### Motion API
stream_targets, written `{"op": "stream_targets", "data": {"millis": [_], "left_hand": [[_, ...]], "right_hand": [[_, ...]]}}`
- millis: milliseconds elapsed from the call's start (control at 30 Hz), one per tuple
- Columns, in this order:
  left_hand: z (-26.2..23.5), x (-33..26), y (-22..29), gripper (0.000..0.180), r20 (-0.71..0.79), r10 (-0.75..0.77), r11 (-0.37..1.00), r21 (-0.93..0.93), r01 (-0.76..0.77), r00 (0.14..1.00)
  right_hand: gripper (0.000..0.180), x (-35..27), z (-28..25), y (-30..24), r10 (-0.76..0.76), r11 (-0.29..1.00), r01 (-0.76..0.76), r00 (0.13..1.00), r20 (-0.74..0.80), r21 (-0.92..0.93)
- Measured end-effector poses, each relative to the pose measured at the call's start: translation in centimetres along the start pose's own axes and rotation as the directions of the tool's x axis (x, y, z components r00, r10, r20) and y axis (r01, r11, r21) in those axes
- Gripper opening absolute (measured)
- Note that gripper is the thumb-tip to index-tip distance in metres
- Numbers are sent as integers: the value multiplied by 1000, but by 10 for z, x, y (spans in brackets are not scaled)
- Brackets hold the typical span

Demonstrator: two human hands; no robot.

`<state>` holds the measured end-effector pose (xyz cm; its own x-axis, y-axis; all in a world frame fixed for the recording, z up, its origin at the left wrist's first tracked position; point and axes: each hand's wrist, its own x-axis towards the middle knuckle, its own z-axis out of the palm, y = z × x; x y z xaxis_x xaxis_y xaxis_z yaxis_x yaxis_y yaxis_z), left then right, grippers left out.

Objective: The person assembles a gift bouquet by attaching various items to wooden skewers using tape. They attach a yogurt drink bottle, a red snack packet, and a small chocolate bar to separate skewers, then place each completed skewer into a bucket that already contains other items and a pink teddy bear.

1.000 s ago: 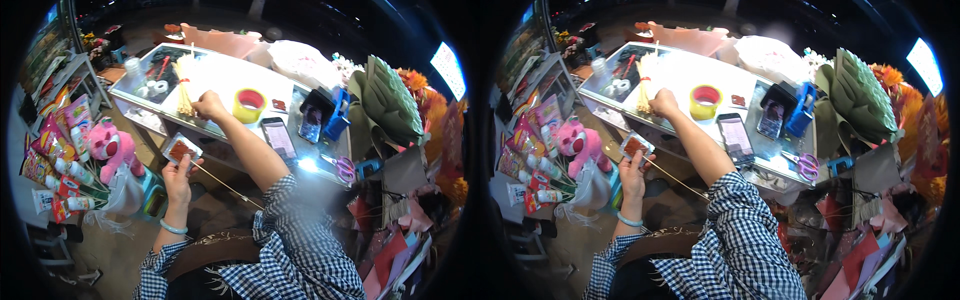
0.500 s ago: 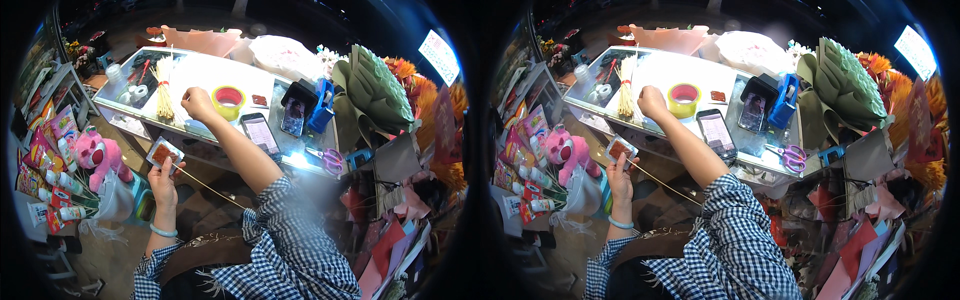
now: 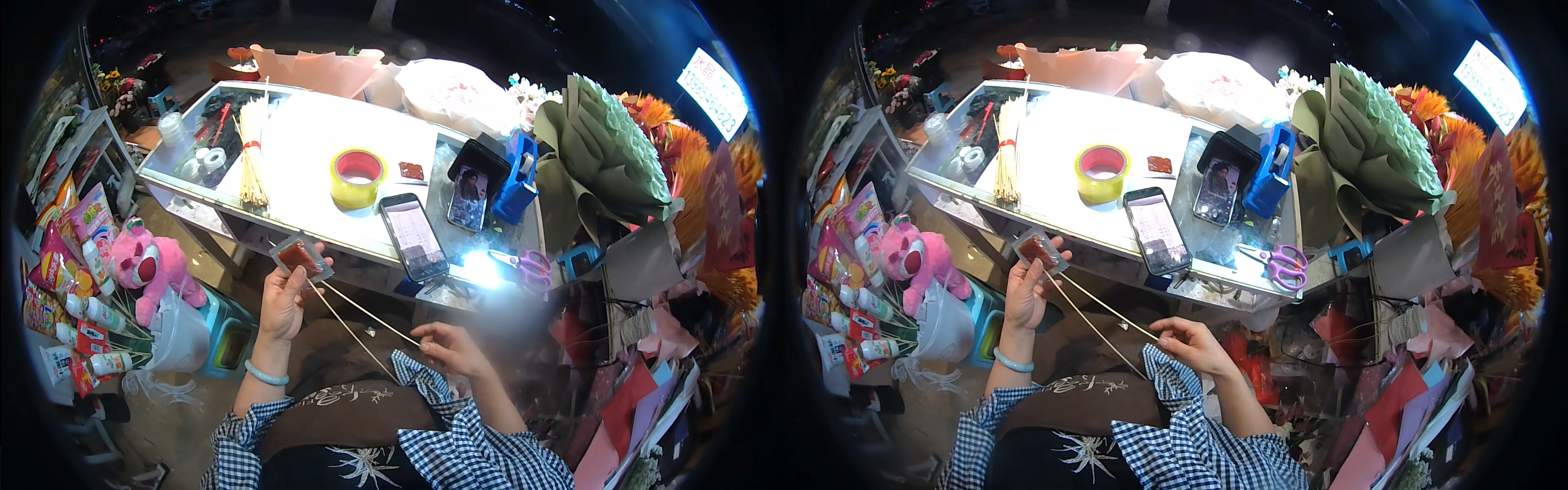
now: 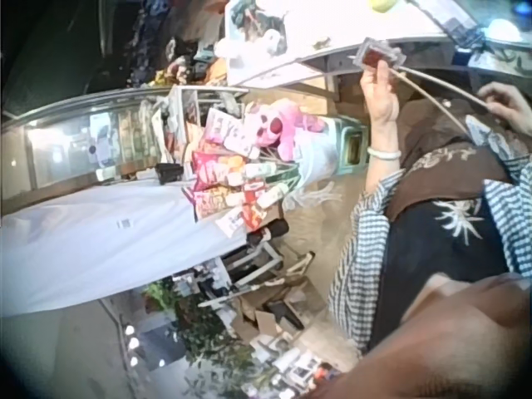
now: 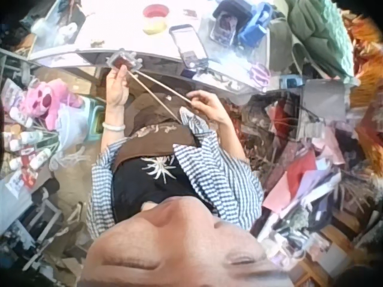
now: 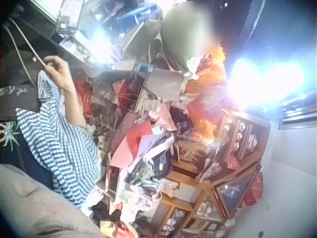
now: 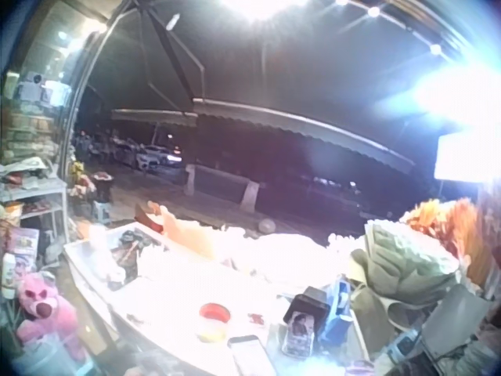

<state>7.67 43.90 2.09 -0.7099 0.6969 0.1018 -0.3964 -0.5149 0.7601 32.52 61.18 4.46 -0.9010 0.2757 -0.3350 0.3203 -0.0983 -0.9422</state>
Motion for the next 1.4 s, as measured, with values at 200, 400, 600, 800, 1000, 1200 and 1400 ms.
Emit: {"op": "stream_targets", "data": {"millis": [200,400,600,800,1000,1200,1400], "left_hand": [[23,-9,-30,26,17,-9,978,209,5,1000],[41,-22,-39,23,66,-2,959,284,-17,998],[37,-10,-14,32,-96,34,997,68,-27,995],[31,-2,2,28,-167,1,993,-116,-21,986],[34,-2,4,30,-158,-28,984,-178,-1,987],[33,-3,6,29,-154,-52,977,-214,18,987],[34,-1,4,28,-145,-55,976,-214,23,988]], "right_hand": [[26,16,-6,15,-121,900,162,985,125,-406],[19,64,40,-9,-229,971,232,972,46,-55],[28,85,61,-26,-648,728,543,744,-164,-418],[46,52,58,-35,-745,481,483,665,-51,-732],[56,51,61,-33,-756,410,496,654,19,-766],[54,54,62,-33,-738,407,477,674,27,-779],[53,56,63,-32,-737,425,480,675,14,-768]]}}
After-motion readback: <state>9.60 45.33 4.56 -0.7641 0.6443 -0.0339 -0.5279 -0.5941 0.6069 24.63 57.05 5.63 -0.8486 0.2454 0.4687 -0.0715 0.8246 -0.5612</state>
